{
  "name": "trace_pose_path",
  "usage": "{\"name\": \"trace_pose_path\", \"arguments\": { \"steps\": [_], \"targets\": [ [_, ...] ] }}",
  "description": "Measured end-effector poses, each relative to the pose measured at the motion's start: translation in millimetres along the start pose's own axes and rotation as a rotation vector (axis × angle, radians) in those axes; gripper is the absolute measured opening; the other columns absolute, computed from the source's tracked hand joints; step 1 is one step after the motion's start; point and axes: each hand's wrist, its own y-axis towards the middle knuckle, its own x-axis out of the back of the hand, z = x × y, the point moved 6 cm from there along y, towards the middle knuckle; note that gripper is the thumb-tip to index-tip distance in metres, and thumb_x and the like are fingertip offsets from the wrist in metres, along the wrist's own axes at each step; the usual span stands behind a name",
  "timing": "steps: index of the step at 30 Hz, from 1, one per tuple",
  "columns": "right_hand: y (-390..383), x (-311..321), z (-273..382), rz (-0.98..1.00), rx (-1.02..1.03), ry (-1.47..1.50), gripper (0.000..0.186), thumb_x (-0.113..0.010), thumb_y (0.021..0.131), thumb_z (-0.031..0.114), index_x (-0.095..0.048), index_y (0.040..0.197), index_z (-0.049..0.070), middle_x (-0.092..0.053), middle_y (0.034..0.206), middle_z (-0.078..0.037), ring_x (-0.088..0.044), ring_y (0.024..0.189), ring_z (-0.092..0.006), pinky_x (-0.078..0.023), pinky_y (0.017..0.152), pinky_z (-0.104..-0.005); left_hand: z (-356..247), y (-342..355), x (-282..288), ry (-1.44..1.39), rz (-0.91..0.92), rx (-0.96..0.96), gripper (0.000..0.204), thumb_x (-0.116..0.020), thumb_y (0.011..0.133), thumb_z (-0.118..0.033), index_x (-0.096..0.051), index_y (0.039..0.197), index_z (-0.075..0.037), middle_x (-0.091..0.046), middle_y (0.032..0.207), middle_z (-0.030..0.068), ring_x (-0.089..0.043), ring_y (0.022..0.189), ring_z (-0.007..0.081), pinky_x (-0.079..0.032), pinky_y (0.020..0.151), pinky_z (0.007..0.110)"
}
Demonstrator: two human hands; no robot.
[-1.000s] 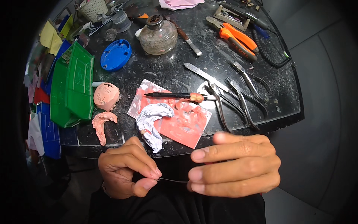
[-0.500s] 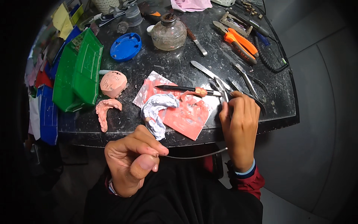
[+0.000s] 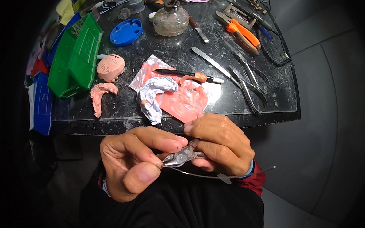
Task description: The person manipulates a wire with pliers and positions it against a dental model. They repeatedly bend the wire and check the fit against the model surface.
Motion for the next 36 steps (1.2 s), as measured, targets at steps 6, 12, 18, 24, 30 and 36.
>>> {"name": "trace_pose_path", "arguments": {
  "steps": [6, 12, 18, 24, 30, 36],
  "targets": [
    [-1, -1, 5, -0.005, -0.009, 0.059, 0.029, -0.061, 0.085, 0.023, -0.057, 0.079, -0.005, -0.063, 0.082, -0.021, -0.065, 0.076, -0.0308, -0.053, 0.066, -0.0401, -1, -4, -2, 0.03, 0.011, 0.011, 0.002, -0.059, 0.074, 0.003, -0.057, 0.076, 0.004, -0.061, 0.093, 0.0254, -0.062, 0.094, 0.0338, -0.05, 0.086, 0.047],
    [-6, 0, 6, -0.024, 0.032, 0.133, 0.03, -0.061, 0.085, 0.024, -0.056, 0.077, -0.005, -0.062, 0.076, -0.018, -0.065, 0.07, -0.0283, -0.053, 0.06, -0.0355, -5, -6, -6, 0.129, 0.037, -0.035, 0.007, -0.064, 0.072, 0.001, -0.057, 0.073, 0.002, -0.063, 0.085, 0.022, -0.064, 0.087, 0.0327, -0.053, 0.081, 0.045],
    [-9, 2, 6, -0.006, 0.061, 0.198, 0.03, -0.061, 0.085, 0.023, -0.054, 0.073, -0.004, -0.06, 0.07, -0.015, -0.063, 0.062, -0.0247, -0.052, 0.051, -0.0316, -5, -8, -6, 0.218, 0.055, -0.05, 0.008, -0.065, 0.072, -0.002, -0.057, 0.072, 0.002, -0.063, 0.082, 0.0206, -0.066, 0.082, 0.0319, -0.054, 0.077, 0.043],
    [-11, 3, 10, -0.042, 0.017, 0.215, 0.03, -0.062, 0.085, 0.021, -0.054, 0.07, -0.003, -0.059, 0.066, -0.014, -0.061, 0.057, -0.0221, -0.051, 0.048, -0.0305, -7, -8, -12, 0.332, 0.11, -0.148, 0.01, -0.064, 0.072, -0.004, -0.056, 0.071, 0.001, -0.063, 0.079, 0.0196, -0.066, 0.077, 0.029, -0.056, 0.07, 0.037],
    [-14, 0, 5, -0.003, 0.02, 0.213, 0.034, -0.062, 0.086, 0.024, -0.053, 0.064, -0.002, -0.058, 0.064, -0.013, -0.06, 0.054, -0.0218, -0.05, 0.048, -0.0308, -8, -10, -12, 0.407, 0.109, -0.266, 0.01, -0.063, 0.072, -0.006, -0.055, 0.07, 0.001, -0.063, 0.076, 0.0176, -0.065, 0.069, 0.0217, -0.054, 0.061, 0.029],
    [-12, -5, 4, -0.005, 0.046, 0.269, 0.035, -0.061, 0.086, 0.025, -0.054, 0.064, -0.002, -0.058, 0.065, -0.012, -0.06, 0.054, -0.0223, -0.05, 0.047, -0.0307, -10, -11, -10, 0.454, 0.1, -0.308, 0.011, -0.063, 0.071, -0.008, -0.055, 0.069, 0.0, -0.063, 0.074, 0.0162, -0.064, 0.065, 0.0185, -0.053, 0.058, 0.027]
  ]
}}
